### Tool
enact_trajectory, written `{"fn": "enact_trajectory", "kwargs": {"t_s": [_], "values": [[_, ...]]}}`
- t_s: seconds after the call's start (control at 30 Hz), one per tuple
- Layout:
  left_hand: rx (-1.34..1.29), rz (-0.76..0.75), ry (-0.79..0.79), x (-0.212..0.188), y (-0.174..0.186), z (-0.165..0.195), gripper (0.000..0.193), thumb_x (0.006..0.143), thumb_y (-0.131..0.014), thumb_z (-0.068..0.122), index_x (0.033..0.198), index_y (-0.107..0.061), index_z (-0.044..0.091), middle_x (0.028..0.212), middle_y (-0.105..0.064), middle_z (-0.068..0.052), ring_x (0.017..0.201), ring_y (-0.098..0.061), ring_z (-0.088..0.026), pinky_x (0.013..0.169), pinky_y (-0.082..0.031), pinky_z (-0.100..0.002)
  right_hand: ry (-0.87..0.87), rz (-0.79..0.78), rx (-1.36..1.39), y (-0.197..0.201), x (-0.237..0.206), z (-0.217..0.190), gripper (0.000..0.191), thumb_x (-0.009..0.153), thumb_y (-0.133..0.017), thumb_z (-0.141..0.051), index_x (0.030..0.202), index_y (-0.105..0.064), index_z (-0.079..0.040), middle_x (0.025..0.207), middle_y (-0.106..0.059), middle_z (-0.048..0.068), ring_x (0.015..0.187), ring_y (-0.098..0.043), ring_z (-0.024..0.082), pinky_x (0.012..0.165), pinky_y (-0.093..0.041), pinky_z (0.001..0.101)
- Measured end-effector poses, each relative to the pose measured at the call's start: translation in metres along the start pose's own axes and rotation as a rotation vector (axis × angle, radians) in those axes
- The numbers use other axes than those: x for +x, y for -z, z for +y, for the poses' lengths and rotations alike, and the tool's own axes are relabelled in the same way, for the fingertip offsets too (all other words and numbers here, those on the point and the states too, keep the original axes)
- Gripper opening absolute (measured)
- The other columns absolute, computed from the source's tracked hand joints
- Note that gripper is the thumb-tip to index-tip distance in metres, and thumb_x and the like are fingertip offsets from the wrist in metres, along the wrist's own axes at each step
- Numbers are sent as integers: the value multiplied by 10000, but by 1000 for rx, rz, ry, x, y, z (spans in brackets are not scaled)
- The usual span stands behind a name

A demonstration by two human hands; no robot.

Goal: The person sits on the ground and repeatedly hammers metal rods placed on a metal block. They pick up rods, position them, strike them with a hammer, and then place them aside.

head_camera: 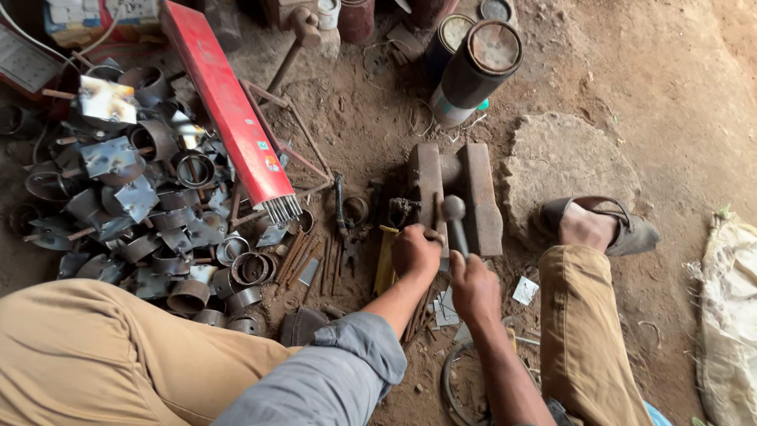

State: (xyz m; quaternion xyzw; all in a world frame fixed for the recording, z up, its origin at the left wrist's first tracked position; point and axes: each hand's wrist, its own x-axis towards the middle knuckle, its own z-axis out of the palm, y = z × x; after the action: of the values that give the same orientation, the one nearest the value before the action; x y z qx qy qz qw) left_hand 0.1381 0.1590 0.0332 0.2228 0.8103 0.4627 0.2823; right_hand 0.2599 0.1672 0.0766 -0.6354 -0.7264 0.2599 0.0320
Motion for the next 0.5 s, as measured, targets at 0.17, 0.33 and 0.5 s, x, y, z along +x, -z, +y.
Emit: {"fn": "enact_trajectory", "kwargs": {"t_s": [0.17, 0.33, 0.5], "values": [[55, -14, 23, 0, -1, 0, 89, 795, -785, 212, 770, -820, 134, 828, -770, -149, 763, -755, -330, 736, -611, -415, 122, 210, 235, 1, 7, 18, 477, 1099, -464, -439, 870, -623, -52, 658, -636, 93, 498, -561, 165, 435, -439, 353], [0, -47, 11, 3, -2, -1, 135, 765, -822, 245, 787, -784, 117, 801, -762, -144, 752, -760, -315, 719, -601, -422, 34, 35, 291, -2, 9, 10, 453, 1055, -459, -439, 864, -630, -65, 658, -622, 84, 474, -530, 204, 398, -438, 418], [3, -24, -39, 0, -3, -4, 143, 739, -845, 253, 773, -801, 121, 811, -760, -155, 764, -746, -345, 725, -586, -430, 97, 194, 367, -2, 0, 5, 464, 1042, -500, -466, 835, -641, -75, 597, -616, 77, 480, -539, 156, 440, -419, 373]]}}
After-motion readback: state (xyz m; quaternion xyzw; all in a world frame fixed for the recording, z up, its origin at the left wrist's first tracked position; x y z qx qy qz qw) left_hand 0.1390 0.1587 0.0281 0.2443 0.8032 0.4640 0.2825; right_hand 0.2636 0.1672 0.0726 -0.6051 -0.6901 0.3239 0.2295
